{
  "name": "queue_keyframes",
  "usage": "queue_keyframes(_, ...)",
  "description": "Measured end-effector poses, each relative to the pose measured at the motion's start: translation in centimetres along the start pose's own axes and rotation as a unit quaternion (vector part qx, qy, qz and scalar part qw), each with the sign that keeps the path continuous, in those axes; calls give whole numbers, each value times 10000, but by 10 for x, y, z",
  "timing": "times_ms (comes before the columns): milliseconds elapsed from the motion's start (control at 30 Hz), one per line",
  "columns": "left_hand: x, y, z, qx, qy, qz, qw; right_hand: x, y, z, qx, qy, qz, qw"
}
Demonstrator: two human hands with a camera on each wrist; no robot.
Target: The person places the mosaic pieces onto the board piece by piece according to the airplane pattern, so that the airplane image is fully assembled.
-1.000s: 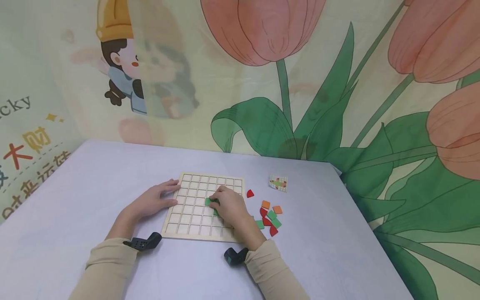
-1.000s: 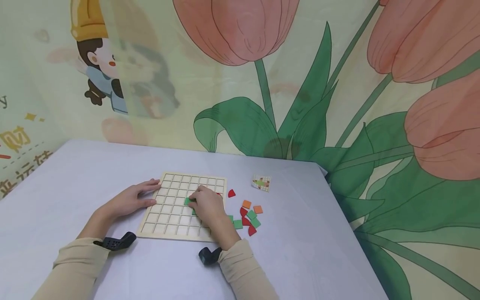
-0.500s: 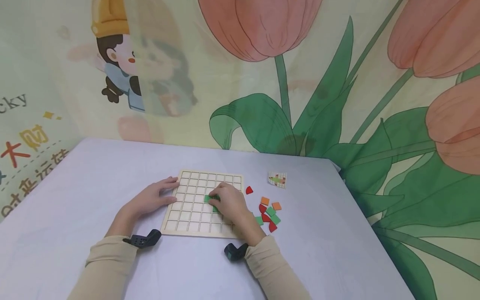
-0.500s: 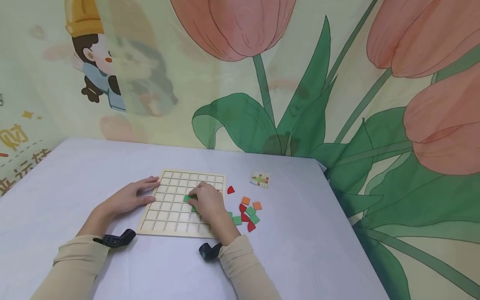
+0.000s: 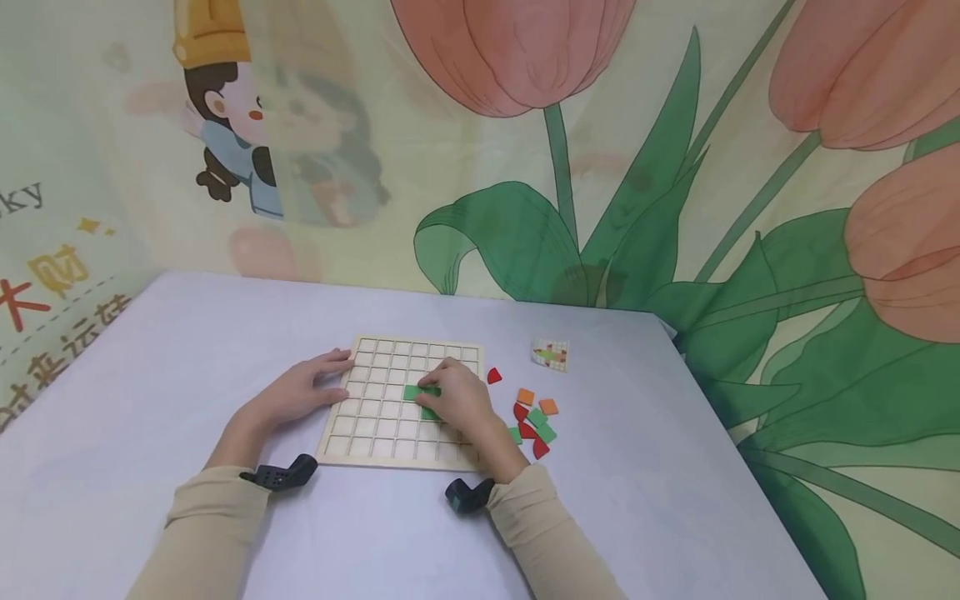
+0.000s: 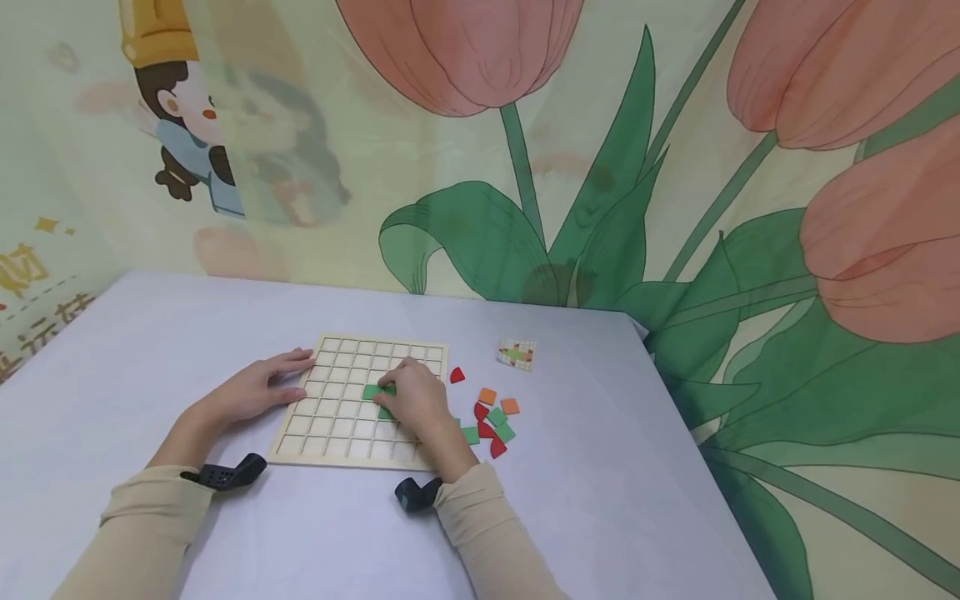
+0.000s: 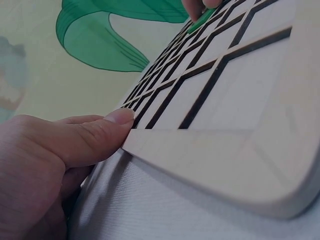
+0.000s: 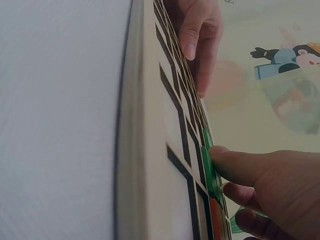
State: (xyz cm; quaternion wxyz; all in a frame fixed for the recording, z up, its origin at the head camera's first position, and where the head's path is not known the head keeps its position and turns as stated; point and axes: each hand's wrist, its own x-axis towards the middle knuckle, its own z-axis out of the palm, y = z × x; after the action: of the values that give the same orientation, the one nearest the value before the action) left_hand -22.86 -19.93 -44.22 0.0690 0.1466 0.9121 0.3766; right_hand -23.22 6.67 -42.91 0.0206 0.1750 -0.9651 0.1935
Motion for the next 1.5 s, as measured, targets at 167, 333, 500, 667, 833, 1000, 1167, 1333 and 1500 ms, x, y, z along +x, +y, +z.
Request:
queue_keyframes(167, -3, -2, 1, -53, -11, -26, 10000, -2, -3, 1, -59, -9, 4, 10000)
queue_keyframes(333, -4, -3, 3, -104, 2, 7, 9999, -3, -2, 0, -189, -93, 32, 9998)
queue_keyframes(500, -1, -3, -1, -7, 35, 115, 9999, 2, 1, -8, -203, -87, -58, 9997)
queue_keyframes(667, 5, -1, -4, -5, 78, 138, 9999, 4, 10, -25, 52, -109, 80, 9999)
queue_keyframes(833, 2, -3, 3, -106, -84, -122, 9998, -6, 33, -43, 522, -475, 502, 9962)
queue_keyframes(1000, -1, -2, 2, -102, 67, -96, 9999, -12, 67, -67, 983, -730, 913, 9883)
queue_keyframes(1167, 1, -1, 1, -51, 40, 50, 10000, -28, 108, -87, 1192, -667, 1217, 9831)
queue_keyframes(1333, 0, 1, 4, -54, 56, 71, 9999, -45, 144, -102, 1262, -744, 1267, 9811)
queue_keyframes(1500, -3, 1, 2, 111, 95, -43, 9999, -54, 162, -110, 1300, -1229, 1145, 9772)
